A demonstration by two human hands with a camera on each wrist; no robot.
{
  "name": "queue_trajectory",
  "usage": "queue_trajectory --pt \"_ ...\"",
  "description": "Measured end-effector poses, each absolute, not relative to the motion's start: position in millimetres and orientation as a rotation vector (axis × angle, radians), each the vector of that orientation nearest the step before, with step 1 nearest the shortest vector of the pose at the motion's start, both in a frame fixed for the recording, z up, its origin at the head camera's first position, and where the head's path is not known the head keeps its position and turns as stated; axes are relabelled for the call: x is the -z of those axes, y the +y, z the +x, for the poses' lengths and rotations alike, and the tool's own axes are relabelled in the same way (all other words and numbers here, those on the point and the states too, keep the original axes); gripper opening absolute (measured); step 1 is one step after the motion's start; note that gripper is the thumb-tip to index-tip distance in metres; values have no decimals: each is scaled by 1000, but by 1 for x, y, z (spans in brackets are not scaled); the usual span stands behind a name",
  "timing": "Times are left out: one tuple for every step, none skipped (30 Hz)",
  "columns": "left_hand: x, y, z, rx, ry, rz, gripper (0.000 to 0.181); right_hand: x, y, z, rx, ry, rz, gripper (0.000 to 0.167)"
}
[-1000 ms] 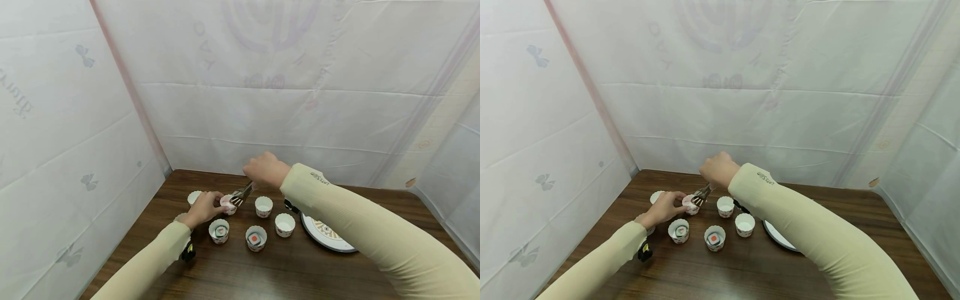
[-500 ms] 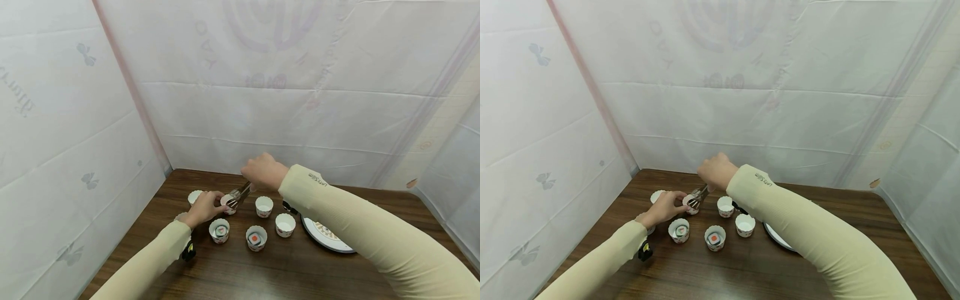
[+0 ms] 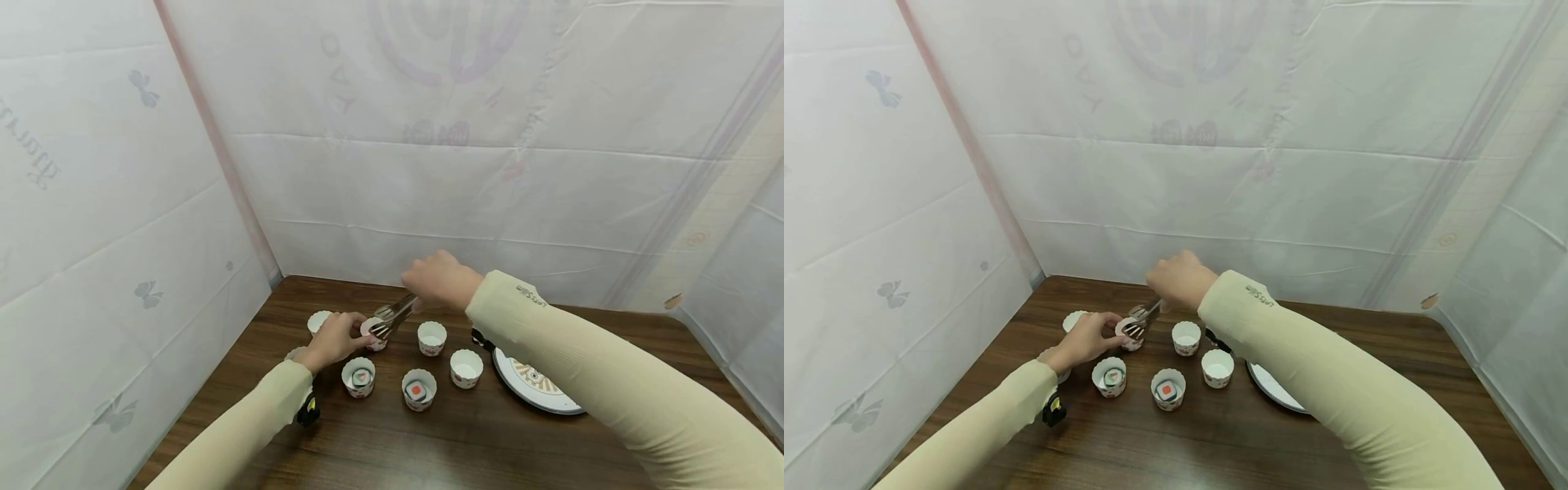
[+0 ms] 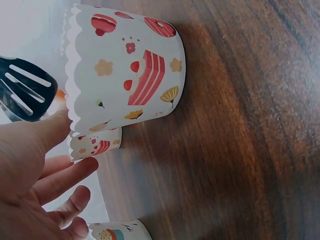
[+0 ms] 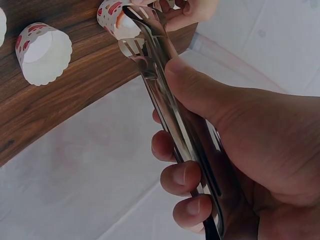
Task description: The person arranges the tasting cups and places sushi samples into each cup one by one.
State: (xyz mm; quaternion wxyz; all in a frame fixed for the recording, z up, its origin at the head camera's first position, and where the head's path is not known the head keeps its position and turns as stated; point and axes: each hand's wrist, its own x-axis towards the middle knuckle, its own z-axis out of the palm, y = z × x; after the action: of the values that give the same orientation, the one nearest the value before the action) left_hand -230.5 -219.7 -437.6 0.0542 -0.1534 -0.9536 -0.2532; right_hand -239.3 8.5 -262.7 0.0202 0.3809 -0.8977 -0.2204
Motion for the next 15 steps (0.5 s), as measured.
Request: queue_trajectory --pt "438 -219 -231 769 -2896 -469 40 262 10 -239 673 -2784 1184 32" --pt "437 -219 -231 769 -2895 -471 40 262 13 -239 666 -2781 1185 33" --pt "437 -219 -231 767 -2893 -473 41 261 15 -239 657 -2784 1186 33" --pt "437 -218 -231 765 -2893 -470 41 260 17 -239 650 -2781 1187 33" --pt "437 -218 -231 767 -2894 -471 41 259 20 -239 631 -2788 1190 33" --pt "438 -218 -231 769 -2891 -467 41 259 23 -239 611 -2791 1196 33" --pt "438 -218 -232 767 -2887 -463 41 258 26 -239 589 -2793 1199 32" --pt "438 -219 -232 765 -2884 -466 40 258 29 -240 570 -2795 1200 32" --pt "439 -219 -232 766 -2885 -467 40 258 32 -240 544 -2798 1202 32" --pt "439 -220 -233 765 -2885 -465 39 258 35 -240 525 -2795 1206 32" --pt "440 -220 -233 762 -2886 -463 38 258 39 -240 503 -2795 1210 32" --pt "441 -221 -234 758 -2888 -461 39 258 42 -240 481 -2792 1212 31" --pt "441 -222 -234 756 -2890 -464 38 258 46 -241 456 -2787 1213 31" --pt "441 -223 -234 758 -2895 -466 38 258 50 -241 437 -2784 1212 30" --pt "442 -224 -235 761 -2897 -464 39 257 55 -241 414 -2783 1211 30"
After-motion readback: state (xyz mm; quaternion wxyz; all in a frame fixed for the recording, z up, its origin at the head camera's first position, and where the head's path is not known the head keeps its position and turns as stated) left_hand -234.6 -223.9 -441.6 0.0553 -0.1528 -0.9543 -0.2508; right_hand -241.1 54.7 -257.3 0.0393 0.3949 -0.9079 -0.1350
